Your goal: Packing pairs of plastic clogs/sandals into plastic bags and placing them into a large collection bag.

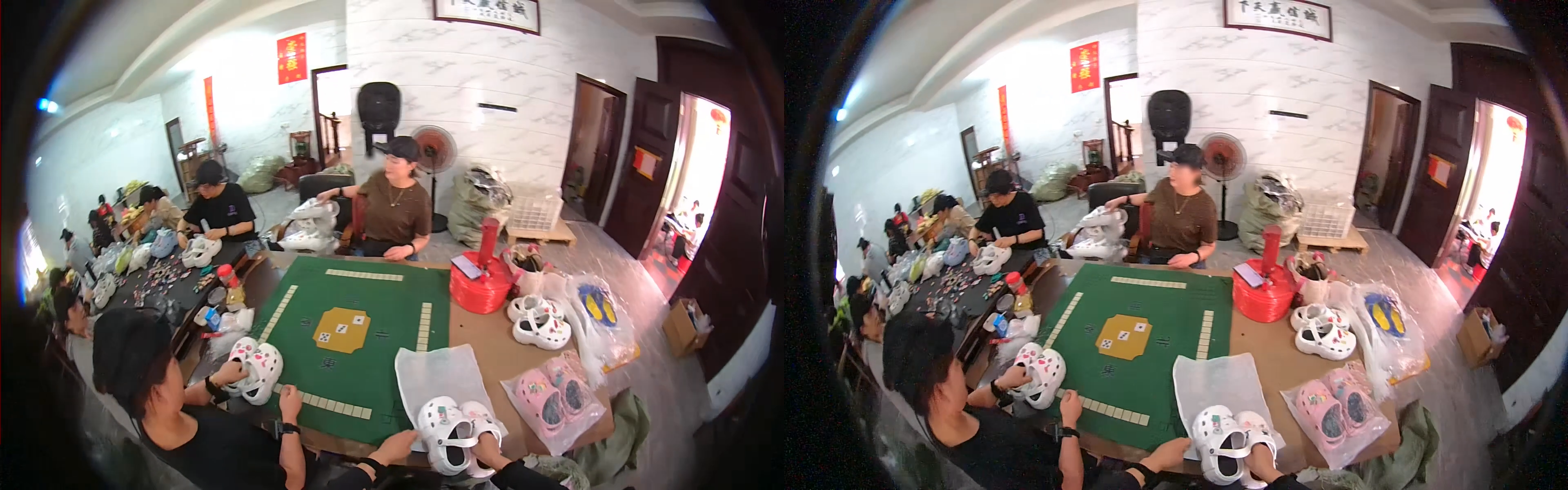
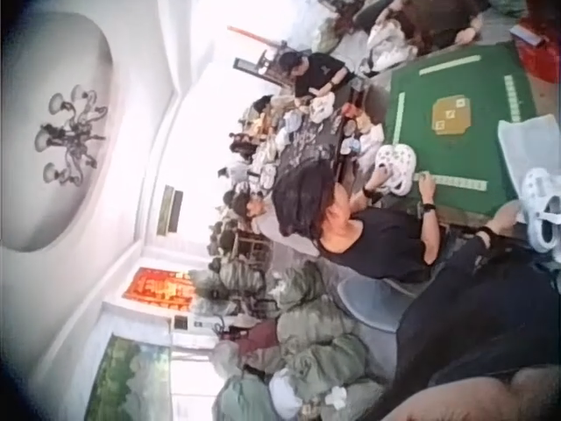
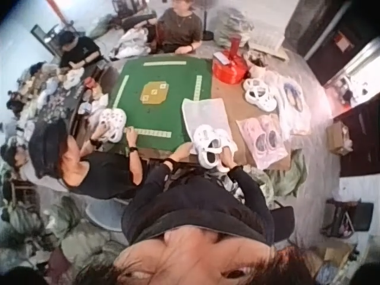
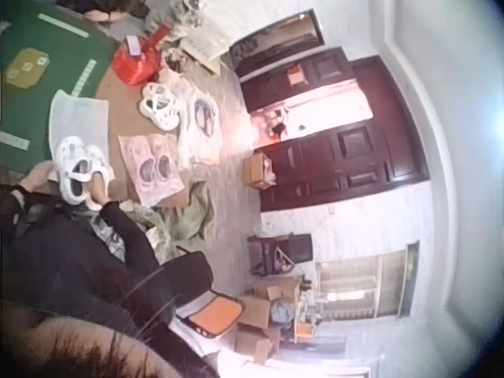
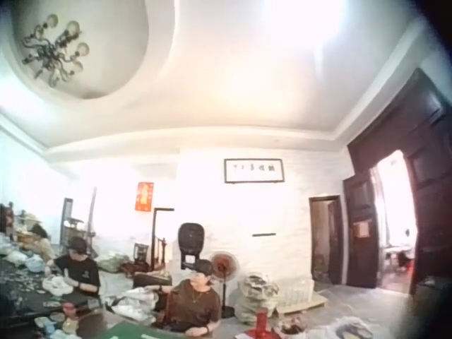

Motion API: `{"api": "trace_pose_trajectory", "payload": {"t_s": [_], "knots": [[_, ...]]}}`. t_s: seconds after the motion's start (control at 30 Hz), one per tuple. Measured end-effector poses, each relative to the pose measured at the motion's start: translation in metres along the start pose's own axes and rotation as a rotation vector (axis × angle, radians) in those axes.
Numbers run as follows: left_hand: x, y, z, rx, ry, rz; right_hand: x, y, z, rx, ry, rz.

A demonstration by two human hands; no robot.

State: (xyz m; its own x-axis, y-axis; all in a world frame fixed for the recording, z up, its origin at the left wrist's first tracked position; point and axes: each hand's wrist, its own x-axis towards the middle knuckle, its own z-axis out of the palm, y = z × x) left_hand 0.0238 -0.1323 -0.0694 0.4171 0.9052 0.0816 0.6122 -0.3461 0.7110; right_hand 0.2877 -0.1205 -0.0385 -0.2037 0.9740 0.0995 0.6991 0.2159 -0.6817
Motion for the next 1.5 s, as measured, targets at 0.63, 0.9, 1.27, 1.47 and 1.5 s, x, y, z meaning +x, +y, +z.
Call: {"api": "trace_pose_trajectory", "payload": {"t_s": [0.63, 0.9, 1.27, 1.47, 1.5], "knots": [[-0.005, -0.01, -0.003, -0.506, 0.003, -0.2, 0.006, 0.0, 0.07, -0.175, 0.009, -0.031], [-0.015, -0.004, -0.011, -0.251, 0.226, -0.303, 0.017, -0.037, 0.058, -0.142, -0.093, 0.161], [-0.019, 0.001, -0.008, -0.056, 0.134, -0.331, 0.016, 0.014, 0.064, 0.192, -0.43, 0.115], [-0.027, 0.01, -0.005, 0.213, 0.136, -0.333, 0.0, 0.002, 0.01, 0.108, -0.165, 0.226], [-0.026, 0.014, -0.005, 0.207, 0.213, -0.301, -0.001, 0.002, 0.007, 0.055, 0.008, 0.211]]}}
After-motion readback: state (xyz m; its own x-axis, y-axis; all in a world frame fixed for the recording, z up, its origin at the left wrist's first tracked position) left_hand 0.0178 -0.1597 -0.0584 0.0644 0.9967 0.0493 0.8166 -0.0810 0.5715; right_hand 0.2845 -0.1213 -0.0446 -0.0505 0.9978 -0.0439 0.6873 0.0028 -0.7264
